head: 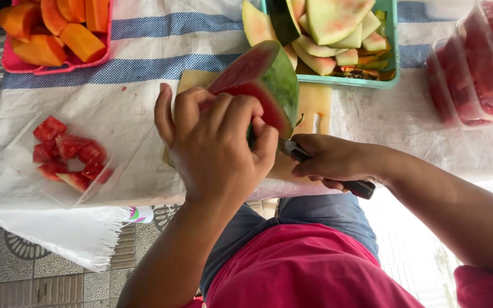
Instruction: Dicing watermelon into small pieces and preparing them for packaging.
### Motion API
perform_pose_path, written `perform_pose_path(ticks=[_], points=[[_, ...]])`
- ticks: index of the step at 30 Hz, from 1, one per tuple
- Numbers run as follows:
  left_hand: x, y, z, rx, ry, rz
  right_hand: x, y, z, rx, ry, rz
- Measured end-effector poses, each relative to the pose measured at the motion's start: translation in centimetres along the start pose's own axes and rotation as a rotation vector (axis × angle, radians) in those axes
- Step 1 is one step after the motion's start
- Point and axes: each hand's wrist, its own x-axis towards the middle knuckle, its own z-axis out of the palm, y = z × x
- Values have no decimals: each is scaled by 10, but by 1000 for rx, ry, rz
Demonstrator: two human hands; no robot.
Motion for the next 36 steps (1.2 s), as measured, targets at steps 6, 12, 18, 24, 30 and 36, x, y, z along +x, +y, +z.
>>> perform_pose_path(ticks=[6,12,18,24,30,36], points=[[-19,-9,-8,-43,-2,-1,11,20,-4,115,-54,-50],[-40,-27,-25,-36,59,-33,12,26,-1,139,-24,-97],[-53,-36,-20,-44,210,5,10,34,18,128,99,-245],[-82,-54,-20,-341,530,-226,20,66,26,152,134,-404],[-172,-64,-4,-471,374,-701,27,93,31,258,223,-392],[-147,-15,-34,-1010,170,-1402,14,92,31,265,227,-447]])
